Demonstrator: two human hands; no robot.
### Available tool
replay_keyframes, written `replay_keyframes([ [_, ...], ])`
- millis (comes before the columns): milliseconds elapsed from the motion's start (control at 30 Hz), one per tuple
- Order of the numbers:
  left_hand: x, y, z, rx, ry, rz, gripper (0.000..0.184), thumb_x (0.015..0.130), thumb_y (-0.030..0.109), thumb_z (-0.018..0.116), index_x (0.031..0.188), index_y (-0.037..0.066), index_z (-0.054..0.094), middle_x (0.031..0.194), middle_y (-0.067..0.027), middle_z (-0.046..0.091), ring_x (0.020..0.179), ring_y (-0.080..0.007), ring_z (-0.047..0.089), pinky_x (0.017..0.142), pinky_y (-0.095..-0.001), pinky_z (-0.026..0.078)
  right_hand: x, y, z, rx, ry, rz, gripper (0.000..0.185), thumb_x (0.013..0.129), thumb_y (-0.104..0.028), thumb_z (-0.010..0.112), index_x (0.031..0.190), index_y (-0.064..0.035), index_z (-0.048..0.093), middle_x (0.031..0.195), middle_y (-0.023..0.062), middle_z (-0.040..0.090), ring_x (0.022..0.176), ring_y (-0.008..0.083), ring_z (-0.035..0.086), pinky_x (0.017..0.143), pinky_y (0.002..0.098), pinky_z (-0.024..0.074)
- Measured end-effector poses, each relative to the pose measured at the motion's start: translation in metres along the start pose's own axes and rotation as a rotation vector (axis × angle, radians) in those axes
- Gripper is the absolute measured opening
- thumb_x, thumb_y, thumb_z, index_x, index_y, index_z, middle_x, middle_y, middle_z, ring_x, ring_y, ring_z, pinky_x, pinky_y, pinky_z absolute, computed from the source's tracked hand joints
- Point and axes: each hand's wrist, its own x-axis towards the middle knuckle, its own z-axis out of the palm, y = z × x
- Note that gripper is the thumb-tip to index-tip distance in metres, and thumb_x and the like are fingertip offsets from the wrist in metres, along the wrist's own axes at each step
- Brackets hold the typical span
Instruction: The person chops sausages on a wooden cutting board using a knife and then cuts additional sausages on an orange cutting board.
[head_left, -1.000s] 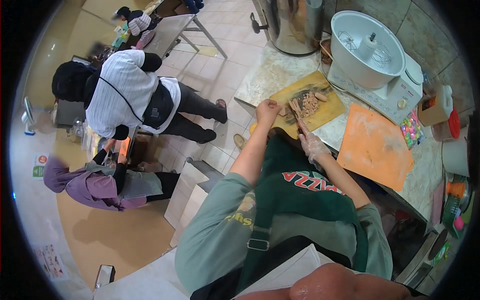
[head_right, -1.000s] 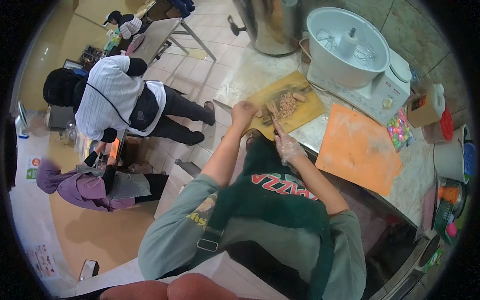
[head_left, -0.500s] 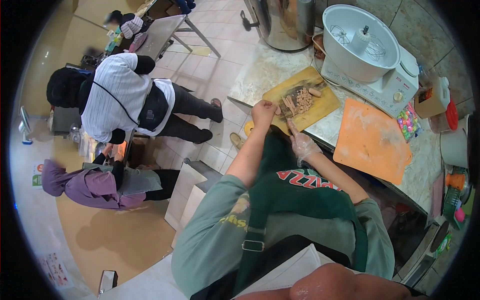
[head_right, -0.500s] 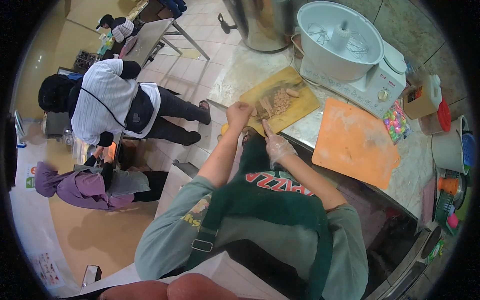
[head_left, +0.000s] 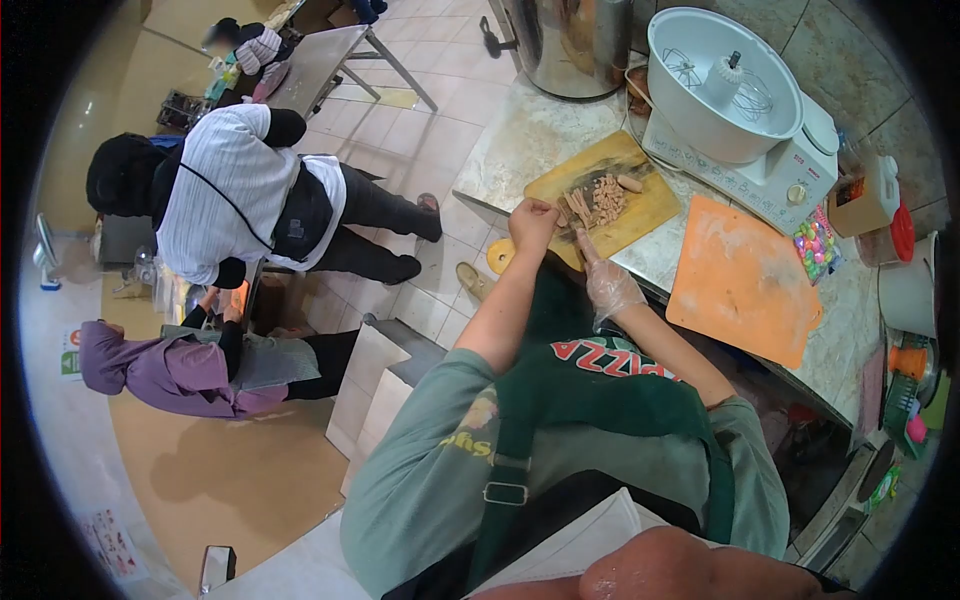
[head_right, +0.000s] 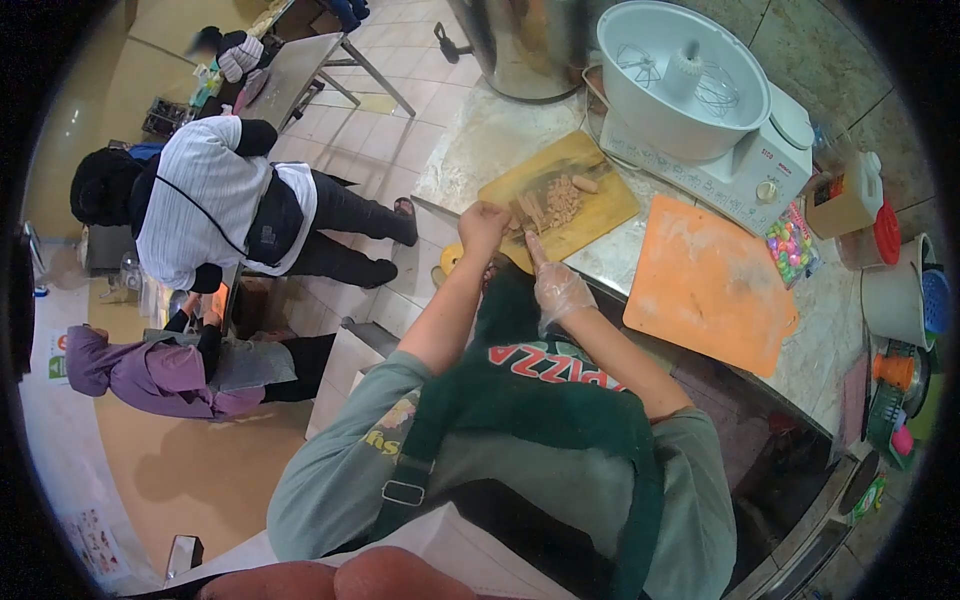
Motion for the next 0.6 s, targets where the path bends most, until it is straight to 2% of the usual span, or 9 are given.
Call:
replay_keyframes([
  [167, -0.003, 0.008, -0.002, 0.014, -0.011, -0.04, 0.013, 0.066, 0.006, 0.065, 0.073, -0.004, 0.061, 0.062, -0.009, 0.061, 0.051, -0.0132, 0.059, 0.048, -0.0239, 0.047, 0.002, -0.002, -0.001, -0.023, -0.05, 0.011, 0.067, 0.079, -0.005, 0.036, 0.138, -0.0225, 0.009, 0.085, 0.0279, 0.057, 0.078, 0.0393, 0.058, 0.071, 0.0483, 0.0433],
  [400, -0.005, 0.011, -0.004, 0.047, -0.008, -0.036, 0.013, 0.066, 0.007, 0.064, 0.072, -0.005, 0.063, 0.062, -0.0097, 0.062, 0.051, -0.0137, 0.06, 0.049, -0.0237, 0.047, 0.017, 0.006, 0.01, -0.034, -0.025, -0.01, 0.067, 0.079, -0.004, 0.036, 0.138, -0.0203, 0.009, 0.086, 0.0289, 0.057, 0.08, 0.0398, 0.058, 0.072, 0.0476, 0.0432],
  [467, -0.005, 0.009, -0.004, 0.059, -0.006, -0.024, 0.013, 0.065, 0.007, 0.064, 0.071, -0.004, 0.064, 0.061, -0.0099, 0.062, 0.051, -0.0137, 0.06, 0.049, -0.024, 0.047, 0.025, 0.01, 0.015, -0.008, 0.024, -0.08, 0.058, 0.086, -0.011, 0.034, 0.137, -0.0183, 0.009, 0.078, 0.0293, 0.057, 0.072, 0.0414, 0.057, 0.066, 0.0481, 0.0425],
  [500, -0.005, 0.006, -0.003, 0.066, 0.0, -0.008, 0.013, 0.065, 0.008, 0.063, 0.071, -0.004, 0.064, 0.061, -0.0101, 0.062, 0.051, -0.0138, 0.06, 0.05, -0.0243, 0.047, 0.027, 0.01, 0.013, -0.009, 0.025, -0.079, 0.058, 0.086, -0.011, 0.034, 0.137, -0.0183, 0.009, 0.078, 0.0293, 0.057, 0.072, 0.0414, 0.057, 0.066, 0.0481, 0.0425],
  [567, -0.002, 0.002, -0.002, 0.083, 0.005, -0.013, 0.014, 0.065, 0.009, 0.063, 0.071, -0.003, 0.064, 0.061, -0.0104, 0.063, 0.051, -0.0141, 0.06, 0.05, -0.0247, 0.047, 0.028, 0.008, 0.01, 0.059, -0.028, -0.079, 0.067, 0.078, -0.004, 0.036, 0.137, -0.0172, 0.007, 0.085, 0.0306, 0.056, 0.081, 0.0408, 0.057, 0.073, 0.0479, 0.0424],
  [600, -0.001, -0.001, -0.001, 0.097, 0.013, -0.014, 0.014, 0.065, 0.01, 0.063, 0.071, -0.003, 0.065, 0.061, -0.0106, 0.063, 0.051, -0.0143, 0.06, 0.051, -0.0251, 0.047, 0.023, 0.007, 0.007, 0.061, -0.029, -0.075, 0.067, 0.078, -0.004, 0.036, 0.137, -0.0172, 0.007, 0.085, 0.0306, 0.056, 0.081, 0.0408, 0.057, 0.073, 0.0479, 0.0424],
])
